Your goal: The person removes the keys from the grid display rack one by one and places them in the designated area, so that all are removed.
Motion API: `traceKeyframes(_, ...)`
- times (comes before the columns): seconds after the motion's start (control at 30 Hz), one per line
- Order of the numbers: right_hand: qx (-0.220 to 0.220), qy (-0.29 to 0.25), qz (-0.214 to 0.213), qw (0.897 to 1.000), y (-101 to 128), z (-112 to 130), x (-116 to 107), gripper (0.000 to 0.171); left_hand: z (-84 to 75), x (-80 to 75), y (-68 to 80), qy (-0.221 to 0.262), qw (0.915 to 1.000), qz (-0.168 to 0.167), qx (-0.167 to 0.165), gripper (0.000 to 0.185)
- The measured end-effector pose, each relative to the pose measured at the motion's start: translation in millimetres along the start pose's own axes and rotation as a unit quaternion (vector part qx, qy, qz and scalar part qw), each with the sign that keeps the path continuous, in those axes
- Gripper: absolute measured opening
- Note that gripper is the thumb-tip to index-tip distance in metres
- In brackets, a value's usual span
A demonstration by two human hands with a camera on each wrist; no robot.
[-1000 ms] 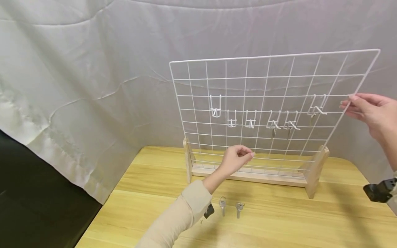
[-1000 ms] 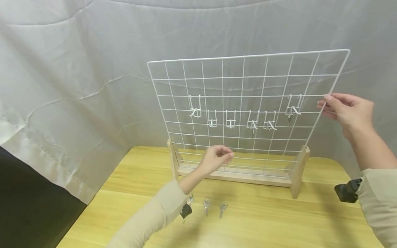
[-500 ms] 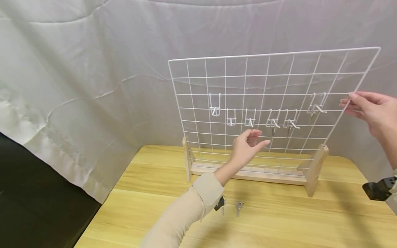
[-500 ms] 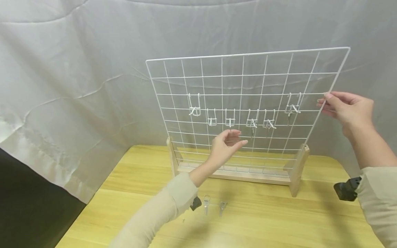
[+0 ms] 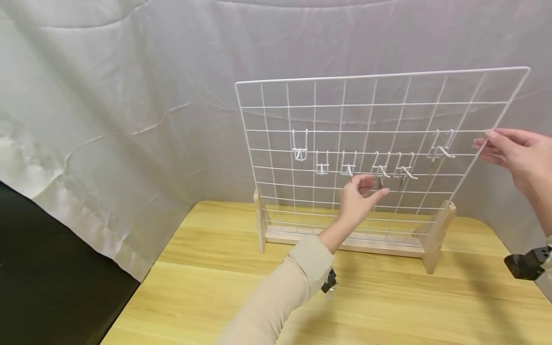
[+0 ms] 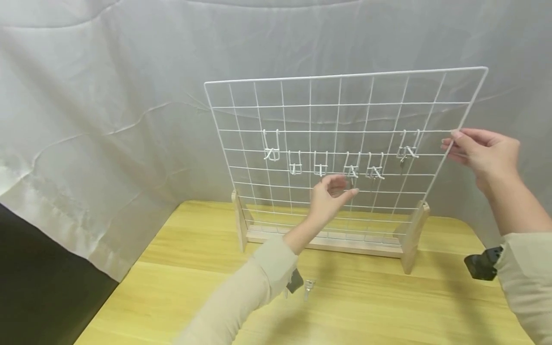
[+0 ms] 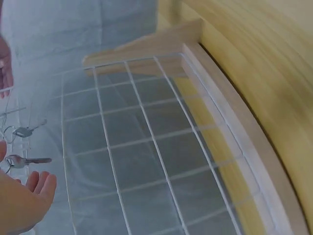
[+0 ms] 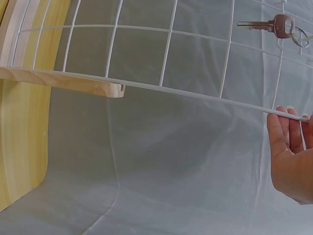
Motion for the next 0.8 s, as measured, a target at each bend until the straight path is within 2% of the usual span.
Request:
traceKeyframes(0.07, -0.002, -0.007, 0.004, 1.000, 1, 0, -1, 0.016, 0.3, 5.5, -0.7, 0.026, 0.9995, -0.015, -0.011, 0.039)
traceKeyframes(0.17, 0.000, 0.011, -0.003, 1.000, 1, 0, -2, 0.014, 0.8, 11.5, -0.8, 0.056, 0.9977, -0.035, -0.015, 0.035)
traceKeyframes(0.3, 0.004, 0.047, -0.021, 0.999, 1, 0, -1, 0.006, 1.0, 15.7, -2.3, 0.076, 0.9955, -0.056, 0.000, 0.029)
traceKeyframes(0.43, 0.001, 0.060, -0.027, 0.998, 0, -1, -1, 0.004, 2.6, 17.2, -5.4, 0.084, 0.9937, -0.074, 0.013, 0.024)
traceKeyframes(0.8, 0.015, 0.066, -0.040, 0.997, 2, -1, -1, 0.006, 3.5, 18.6, -6.3, 0.121, 0.9896, -0.078, -0.003, 0.016)
Point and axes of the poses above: each hand's wrist, its own y-axis away from the middle knuckle, its own x-axis out of the palm, z = x × y, the point moved 1 cm from there along -y, towards the middle knuckle, and after that the axes turned 8 degrees about x, right-handed, at the moved point
